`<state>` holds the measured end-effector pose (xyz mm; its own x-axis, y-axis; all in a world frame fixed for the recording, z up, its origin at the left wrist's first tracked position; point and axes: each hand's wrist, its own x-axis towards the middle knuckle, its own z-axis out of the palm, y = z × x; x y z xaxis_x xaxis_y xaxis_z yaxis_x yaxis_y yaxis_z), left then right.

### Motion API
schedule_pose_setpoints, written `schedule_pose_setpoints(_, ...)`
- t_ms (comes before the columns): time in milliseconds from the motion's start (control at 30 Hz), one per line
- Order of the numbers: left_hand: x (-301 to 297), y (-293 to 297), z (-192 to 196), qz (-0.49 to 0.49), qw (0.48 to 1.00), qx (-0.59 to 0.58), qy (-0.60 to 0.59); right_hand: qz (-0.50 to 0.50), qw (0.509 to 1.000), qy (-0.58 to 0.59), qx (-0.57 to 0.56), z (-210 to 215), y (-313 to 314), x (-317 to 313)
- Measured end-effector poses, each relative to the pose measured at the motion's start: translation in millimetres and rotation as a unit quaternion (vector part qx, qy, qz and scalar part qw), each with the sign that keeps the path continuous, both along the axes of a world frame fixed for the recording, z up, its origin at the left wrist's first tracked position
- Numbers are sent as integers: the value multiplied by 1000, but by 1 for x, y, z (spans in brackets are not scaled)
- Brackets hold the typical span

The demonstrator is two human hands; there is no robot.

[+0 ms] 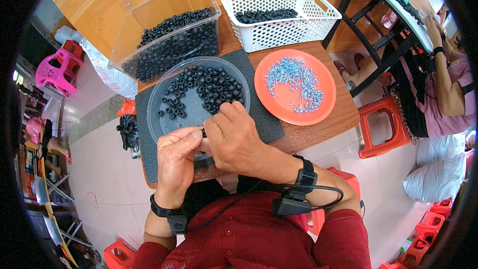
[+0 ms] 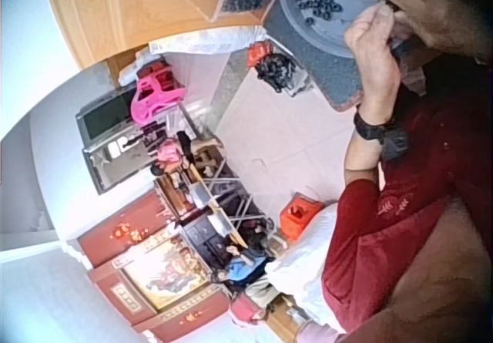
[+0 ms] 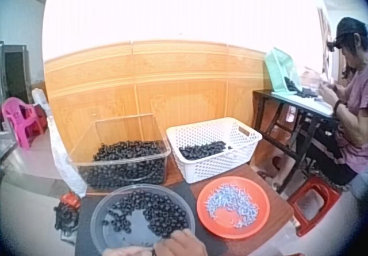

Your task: Inserting small metal pins into plastic rings manually.

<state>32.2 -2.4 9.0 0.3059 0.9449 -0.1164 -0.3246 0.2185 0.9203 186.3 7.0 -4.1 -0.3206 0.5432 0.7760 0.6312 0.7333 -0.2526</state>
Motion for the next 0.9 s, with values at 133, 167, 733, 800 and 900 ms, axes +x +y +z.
schedule_pose_setpoints(133, 3, -3, -2, 23, 1000, 11, 5, 13, 999, -14, 43, -8, 2, -2)
schedule_pose_setpoints(167, 3, -3, -3, 29, 999, 15, 7, 17, 998, -22, 62, -8, 2, -3)
schedule_pose_setpoints(733, -50, 24, -6, 1, 933, 201, 298, -84, 985, 99, -116, 30, 33, 50)
schedule_pose_setpoints(800, -41, 21, 1, -26, 917, 232, 323, -104, 988, 94, -60, 33, 45, 65)
schedule_pose_setpoints(900, -29, 22, -1, -103, 830, 370, 405, -116, 976, 141, -116, 42, 63, 75)
